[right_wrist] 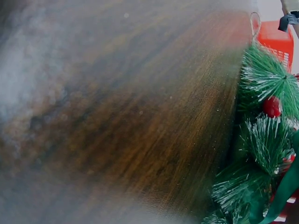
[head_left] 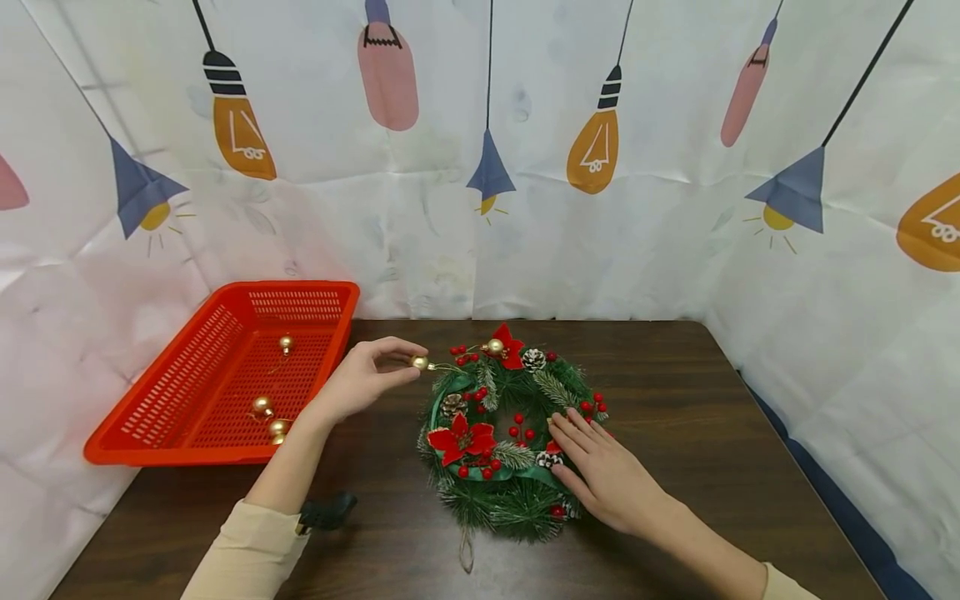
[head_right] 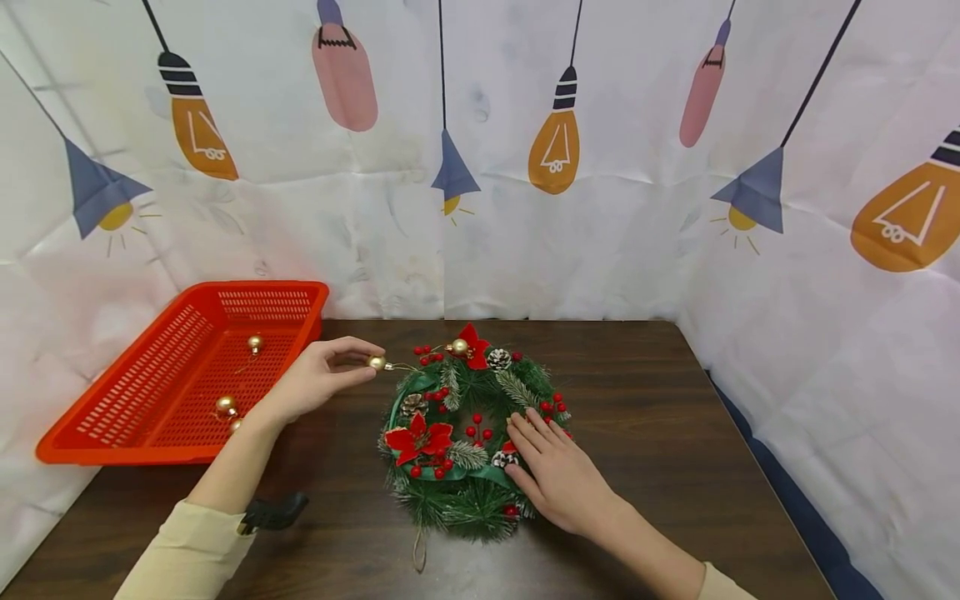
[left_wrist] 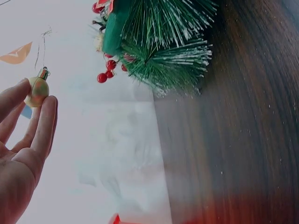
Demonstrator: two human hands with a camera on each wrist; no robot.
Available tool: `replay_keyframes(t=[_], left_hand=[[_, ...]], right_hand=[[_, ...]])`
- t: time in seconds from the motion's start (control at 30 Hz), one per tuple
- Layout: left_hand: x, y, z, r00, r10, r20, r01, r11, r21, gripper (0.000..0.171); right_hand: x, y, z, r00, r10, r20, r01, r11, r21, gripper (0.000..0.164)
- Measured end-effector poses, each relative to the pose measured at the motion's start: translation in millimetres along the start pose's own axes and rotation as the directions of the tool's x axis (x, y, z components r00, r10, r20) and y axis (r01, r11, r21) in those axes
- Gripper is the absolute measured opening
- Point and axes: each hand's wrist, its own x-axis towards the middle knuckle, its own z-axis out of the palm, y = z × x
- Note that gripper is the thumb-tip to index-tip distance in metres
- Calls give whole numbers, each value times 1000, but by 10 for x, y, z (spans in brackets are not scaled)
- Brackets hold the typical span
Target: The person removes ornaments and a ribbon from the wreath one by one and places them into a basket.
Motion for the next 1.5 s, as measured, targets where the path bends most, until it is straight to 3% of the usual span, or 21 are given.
replay_keyframes(t=[0.4,1.13,1.5], left_hand=[[-80,-2,-159,998,-21,-57,23,999,33,29],[-307,39,-516,975,-141,-173,163,979,120,38],[-421,52,-723,967,-120,-224,157,975,157,38]], right_hand=[[-9,-4,5,1000,-13,-18,13,1000,0,60],[-16,8,25,1000,-7,-17,7,1000,10,61],[-15,3,34,999,-23,-48,23,1000,5,59]])
